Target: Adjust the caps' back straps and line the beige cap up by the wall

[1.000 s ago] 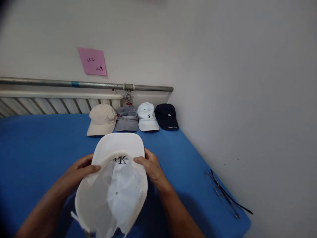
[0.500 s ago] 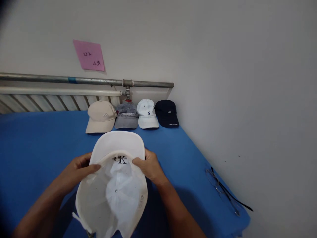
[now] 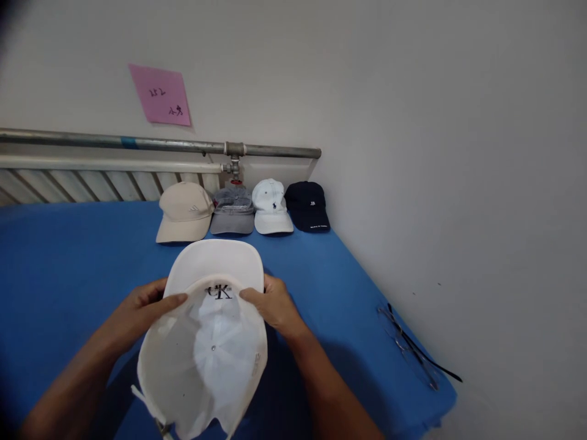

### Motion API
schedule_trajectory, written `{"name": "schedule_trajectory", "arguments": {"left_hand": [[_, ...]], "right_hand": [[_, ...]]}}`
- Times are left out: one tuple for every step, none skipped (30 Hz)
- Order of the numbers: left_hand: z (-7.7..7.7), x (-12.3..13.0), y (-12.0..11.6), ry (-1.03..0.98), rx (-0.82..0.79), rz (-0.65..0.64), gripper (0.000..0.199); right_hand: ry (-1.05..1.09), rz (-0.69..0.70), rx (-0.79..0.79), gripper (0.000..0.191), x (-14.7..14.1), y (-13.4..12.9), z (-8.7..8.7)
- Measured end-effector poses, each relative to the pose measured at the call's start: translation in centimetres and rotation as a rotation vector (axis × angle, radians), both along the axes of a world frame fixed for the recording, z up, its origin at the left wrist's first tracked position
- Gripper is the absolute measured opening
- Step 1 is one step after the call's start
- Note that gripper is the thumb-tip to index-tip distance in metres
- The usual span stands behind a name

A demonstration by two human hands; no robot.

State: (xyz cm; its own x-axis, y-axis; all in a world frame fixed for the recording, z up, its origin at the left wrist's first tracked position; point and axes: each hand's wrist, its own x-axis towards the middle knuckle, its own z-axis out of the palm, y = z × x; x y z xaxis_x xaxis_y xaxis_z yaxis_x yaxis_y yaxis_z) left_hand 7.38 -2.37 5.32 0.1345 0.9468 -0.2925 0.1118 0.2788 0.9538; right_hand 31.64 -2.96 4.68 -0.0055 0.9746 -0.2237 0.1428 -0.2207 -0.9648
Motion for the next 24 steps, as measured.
{"name": "schedule_trajectory", "arguments": {"left_hand": [[0.0,0.0,0.0,-0.001,0.002,-0.001,0.051],[-0.1,0.0,0.0,-0.004,0.002,0.002,0.052],[-0.1,0.0,0.0,-0.011,-0.003,0.004,0.052],[-0.1,-0.1,0.0,-0.024,-0.012,0.003,0.052],[-0.1,-0.1,0.0,-0.039,-0.027,-0.005,0.053],[-0.1,-0.1,0.0,-0.054,-0.042,-0.012,0.055],[-0.1,-0.1,0.0,-0.069,-0.053,-0.019,0.057],[-0.1,-0.1,0.0,-0.077,-0.062,-0.029,0.059],[-0.1,-0.1,0.0,-0.075,-0.069,-0.037,0.060],[-0.1,0.0,0.0,-0.063,-0.079,-0.041,0.059],[-0.1,0.1,0.1,-0.047,-0.094,-0.041,0.057],[0.0,0.2,0.0,-0.031,-0.111,-0.036,0.053],[0.0,0.3,0.0,-0.015,-0.129,-0.026,0.050],[0.1,0.4,0.0,-0.001,-0.141,-0.011,0.048],[0.1,0.5,0.0,0.009,-0.145,0.005,0.046],[0.2,0.6,-0.1,0.020,-0.140,0.020,0.045],[0.3,0.7,-0.1,0.029,-0.130,0.032,0.044],[0.5,0.8,-0.2,0.037,-0.121,0.043,0.043],[0.6,0.8,-0.2,0.043,-0.115,0.053,0.042],[0.7,0.8,-0.3,0.046,-0.112,0.061,0.042],[0.8,0.8,-0.3,0.050,-0.113,0.065,0.042],[0.8,0.8,-0.3,0.056,-0.113,0.063,0.043],[0.8,0.8,-0.3,0.064,-0.109,0.059,0.043],[0.8,0.7,-0.3,0.074,-0.101,0.054,0.043]], "right_hand": [[0.010,-0.003,0.002,0.018,0.0,0.0,-0.1],[0.032,0.003,-0.002,0.018,0.0,0.1,-0.2],[0.064,0.013,-0.009,0.019,0.0,0.1,-0.2],[0.107,0.024,-0.018,0.021,0.0,0.1,-0.3],[0.161,0.044,-0.031,0.024,0.0,0.1,-0.3],[0.219,0.063,-0.041,0.028,-0.1,0.0,-0.3],[0.263,0.075,-0.049,0.032,-0.1,0.0,-0.3],[0.283,0.077,-0.054,0.035,-0.2,-0.1,-0.3],[0.278,0.071,-0.059,0.035,-0.3,-0.1,-0.3],[0.253,0.061,-0.065,0.033,-0.5,-0.2,-0.2],[0.217,0.050,-0.070,0.029,-0.6,-0.3,-0.2],[0.179,0.036,-0.072,0.025,-0.8,-0.3,-0.2],[0.153,0.029,-0.074,0.021,-0.9,-0.4,-0.1],[0.142,0.024,-0.073,0.019,-1.0,-0.4,-0.1],[0.139,0.021,-0.071,0.018,-1.1,-0.4,0.0],[0.138,0.021,-0.070,0.017,-1.1,-0.4,0.0],[0.137,0.023,-0.070,0.017,-1.1,-0.4,0.0],[0.134,0.026,-0.070,0.017,-1.1,-0.4,0.0],[0.126,0.029,-0.066,0.017,-1.1,-0.4,0.0],[0.113,0.025,-0.055,0.018,-1.1,-0.4,0.0],[0.097,0.017,-0.041,0.018,-1.1,-0.4,0.0],[0.079,0.006,-0.028,0.018,-1.1,-0.4,-0.1],[0.063,-0.006,-0.017,0.019,-1.1,-0.4,-0.1],[0.049,-0.014,-0.010,0.020,-1.1,-0.5,-0.1]]}}
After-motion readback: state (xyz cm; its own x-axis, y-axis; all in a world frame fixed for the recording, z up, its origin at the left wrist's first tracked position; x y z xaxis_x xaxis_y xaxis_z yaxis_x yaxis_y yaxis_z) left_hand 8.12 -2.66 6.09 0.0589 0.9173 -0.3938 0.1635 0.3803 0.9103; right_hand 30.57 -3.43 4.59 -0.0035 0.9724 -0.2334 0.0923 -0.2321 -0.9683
